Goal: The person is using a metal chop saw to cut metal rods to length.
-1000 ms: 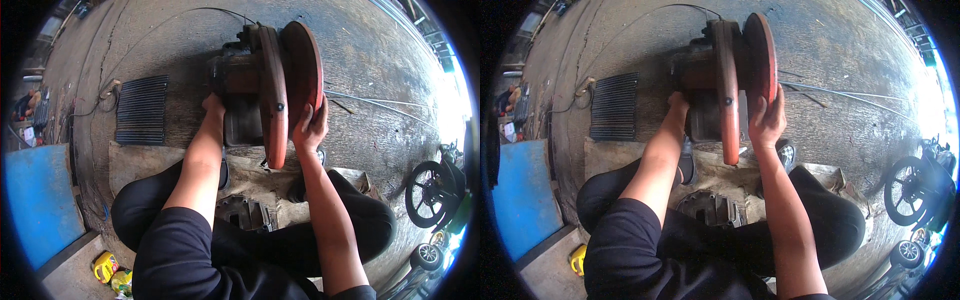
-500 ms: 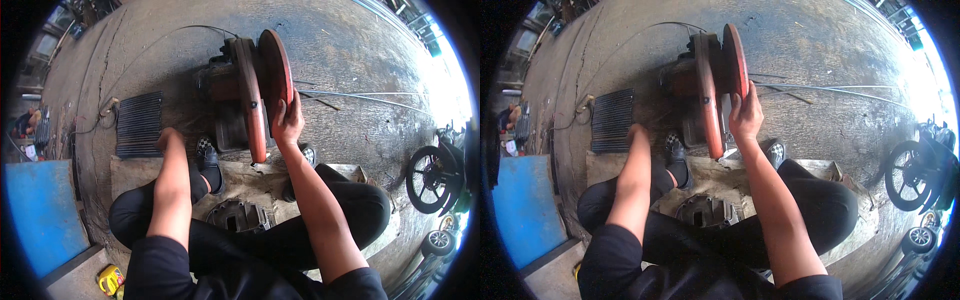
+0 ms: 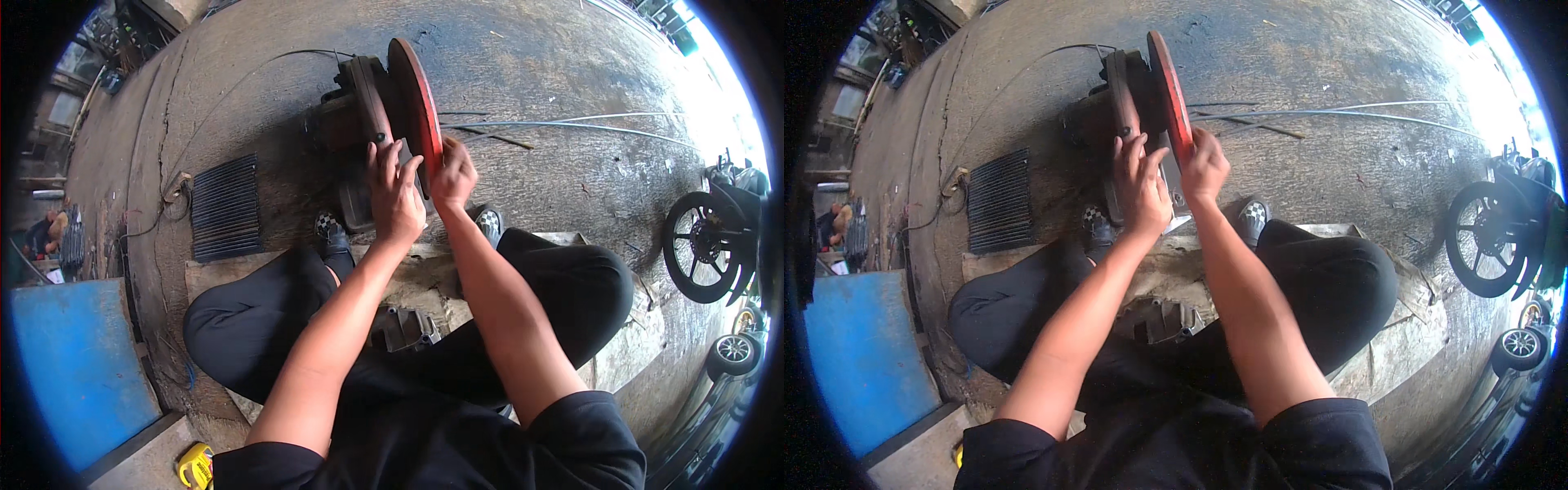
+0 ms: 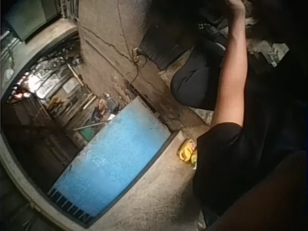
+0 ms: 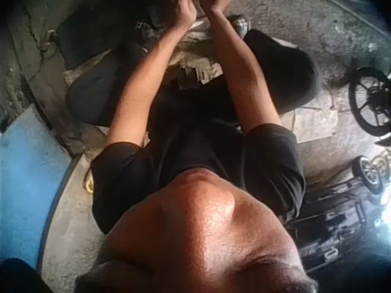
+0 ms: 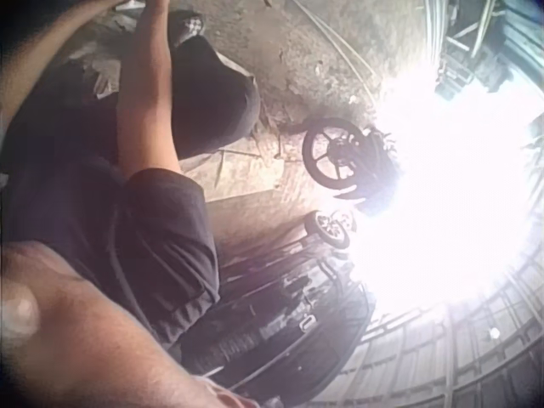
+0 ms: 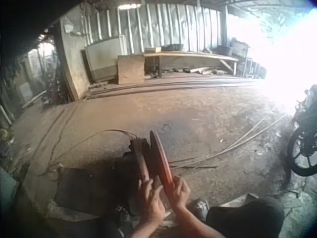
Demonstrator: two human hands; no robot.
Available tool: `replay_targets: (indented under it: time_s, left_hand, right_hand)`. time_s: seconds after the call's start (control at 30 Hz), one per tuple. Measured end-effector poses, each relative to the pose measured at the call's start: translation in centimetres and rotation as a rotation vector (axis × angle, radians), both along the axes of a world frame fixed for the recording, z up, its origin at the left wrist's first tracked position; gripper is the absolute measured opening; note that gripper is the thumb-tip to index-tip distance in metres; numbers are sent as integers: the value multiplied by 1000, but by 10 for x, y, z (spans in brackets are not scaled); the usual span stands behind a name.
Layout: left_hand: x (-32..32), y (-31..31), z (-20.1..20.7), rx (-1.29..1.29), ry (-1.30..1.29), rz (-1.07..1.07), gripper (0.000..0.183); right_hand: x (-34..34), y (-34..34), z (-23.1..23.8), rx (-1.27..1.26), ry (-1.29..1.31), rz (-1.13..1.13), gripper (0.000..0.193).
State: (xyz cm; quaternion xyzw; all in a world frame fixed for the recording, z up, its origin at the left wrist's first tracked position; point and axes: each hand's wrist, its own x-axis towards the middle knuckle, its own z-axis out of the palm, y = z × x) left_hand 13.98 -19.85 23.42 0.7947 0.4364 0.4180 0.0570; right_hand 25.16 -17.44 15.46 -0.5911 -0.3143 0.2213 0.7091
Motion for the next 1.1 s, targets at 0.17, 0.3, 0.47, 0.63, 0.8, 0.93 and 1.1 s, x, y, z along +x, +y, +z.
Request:
replay_targets:
  time_s: [0.17, 0.3, 0.47, 0.63, 0.8, 0.93, 1.1]
  left_hand:
    - [1, -1, -10, 41, 11, -13, 38]
    - [-2, -1, -10, 26, 25, -14, 32]
    - [-3, 0, -14, 6, -4, -53, 29]
    - [-2, 1, -15, 6, -12, -66, 30]
    - [-4, 1, -18, 10, -6, -63, 28]
    - [-4, 1, -18, 14, -8, -63, 27]
    - [-4, 0, -14, -13, -7, -63, 27]
  right_hand:
    - [-56, -111, -71, -945, -235, -108, 42]
    - [-95, -138, -109, -791, -250, -93, 43]
    - [-83, -125, -122, -685, -306, 41, 34]
    - [-94, -123, -129, -660, -39, 85, 30]
    - [-92, -102, -140, -713, 223, 102, 28]
    - [-86, -88, -136, -765, 300, 15, 36]
    - [-93, -110, -125, -764, -463, -57, 50]
